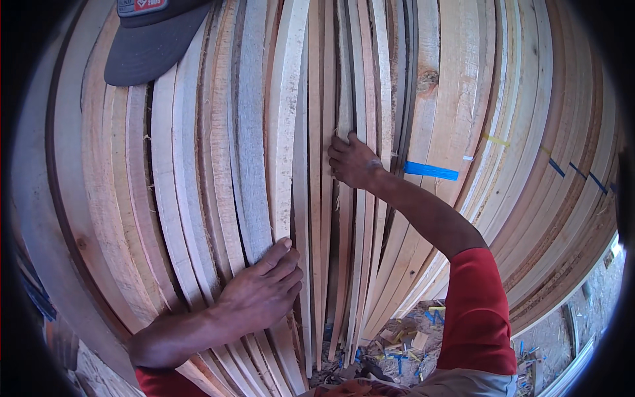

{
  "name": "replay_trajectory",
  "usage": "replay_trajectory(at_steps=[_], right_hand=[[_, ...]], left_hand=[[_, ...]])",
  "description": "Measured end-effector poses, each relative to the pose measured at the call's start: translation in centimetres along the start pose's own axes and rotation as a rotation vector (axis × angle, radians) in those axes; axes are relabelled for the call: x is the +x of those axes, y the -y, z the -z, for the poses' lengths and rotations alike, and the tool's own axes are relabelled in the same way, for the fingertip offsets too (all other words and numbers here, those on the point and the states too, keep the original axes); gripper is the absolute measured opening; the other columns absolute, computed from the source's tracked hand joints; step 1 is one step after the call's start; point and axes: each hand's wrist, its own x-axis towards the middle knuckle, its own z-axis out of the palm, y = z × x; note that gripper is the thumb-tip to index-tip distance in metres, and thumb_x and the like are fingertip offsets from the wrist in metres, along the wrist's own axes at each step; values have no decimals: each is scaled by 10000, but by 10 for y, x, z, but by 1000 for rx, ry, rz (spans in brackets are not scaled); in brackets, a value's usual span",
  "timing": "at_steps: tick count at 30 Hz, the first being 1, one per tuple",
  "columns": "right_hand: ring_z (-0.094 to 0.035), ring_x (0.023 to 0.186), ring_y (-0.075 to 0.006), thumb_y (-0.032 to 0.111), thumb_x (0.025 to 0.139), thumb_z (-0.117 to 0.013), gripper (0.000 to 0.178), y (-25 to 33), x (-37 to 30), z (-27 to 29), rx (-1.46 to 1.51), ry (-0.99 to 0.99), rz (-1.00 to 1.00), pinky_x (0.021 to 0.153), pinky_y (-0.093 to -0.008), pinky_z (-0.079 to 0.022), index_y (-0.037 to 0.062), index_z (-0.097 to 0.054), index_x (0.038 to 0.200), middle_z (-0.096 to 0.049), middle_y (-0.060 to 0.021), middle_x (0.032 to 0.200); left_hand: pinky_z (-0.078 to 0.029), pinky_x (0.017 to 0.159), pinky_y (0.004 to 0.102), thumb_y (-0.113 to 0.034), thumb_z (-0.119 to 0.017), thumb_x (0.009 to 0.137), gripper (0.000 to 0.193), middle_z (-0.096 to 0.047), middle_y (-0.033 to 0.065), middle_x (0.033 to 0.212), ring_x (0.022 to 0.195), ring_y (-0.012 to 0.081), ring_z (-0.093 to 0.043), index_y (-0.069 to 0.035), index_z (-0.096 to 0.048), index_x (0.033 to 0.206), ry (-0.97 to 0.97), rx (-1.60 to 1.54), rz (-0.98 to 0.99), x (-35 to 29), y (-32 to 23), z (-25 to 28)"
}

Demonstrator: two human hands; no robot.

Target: The person sorts through a stack of wooden planks, selecting specific pieces and inspecting them. They sit on the ground and handle the planks one by one, checking their condition and length before placing them in a separate pile.

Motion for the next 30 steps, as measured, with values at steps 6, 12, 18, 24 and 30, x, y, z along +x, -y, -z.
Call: replay_trajectory(at_steps=[6,12,18,24,30], right_hand=[[-544,1197,-328,441,1009,-383,469,12,-17,58,-205,376,5,1147,-617,-103,116,-704,1114,-700,-52,1011],[-597,1083,-345,354,978,-446,425,2,-57,79,26,306,-82,1126,-563,-190,52,-744,948,-710,-135,878],[-668,871,-308,288,928,-513,342,-3,-29,53,293,197,-412,983,-427,-384,19,-718,879,-696,-167,834],[-647,971,-422,387,945,-503,434,3,48,35,954,-169,-1042,907,-481,-479,-8,-673,1007,-679,-230,1009],[-605,1080,-439,519,931,-503,645,-7,81,-22,1529,-500,-1230,952,-450,-456,-52,-562,1224,-620,-307,1153]], left_hand=[[-179,1191,463,-204,-538,847,232,-620,51,949,1194,247,-495,-60,-714,895,-12,-16,14,-11,-3,8],[-184,1194,453,-173,-532,851,231,-632,68,990,1204,262,-499,-44,-712,919,-18,-28,13,-13,-1,12],[-231,1176,468,-182,-547,846,208,-643,74,952,1188,275,-523,-52,-705,884,-94,-2,-53,-9,1,-4],[-165,1209,447,-123,-556,846,237,-637,79,1063,1231,277,-487,-39,-722,994,0,-44,-2,-11,-4,-4],[-197,1186,479,-185,-573,824,262,-650,74,1014,1209,297,-495,-33,-720,979,-37,27,-58,-9,1,19]])
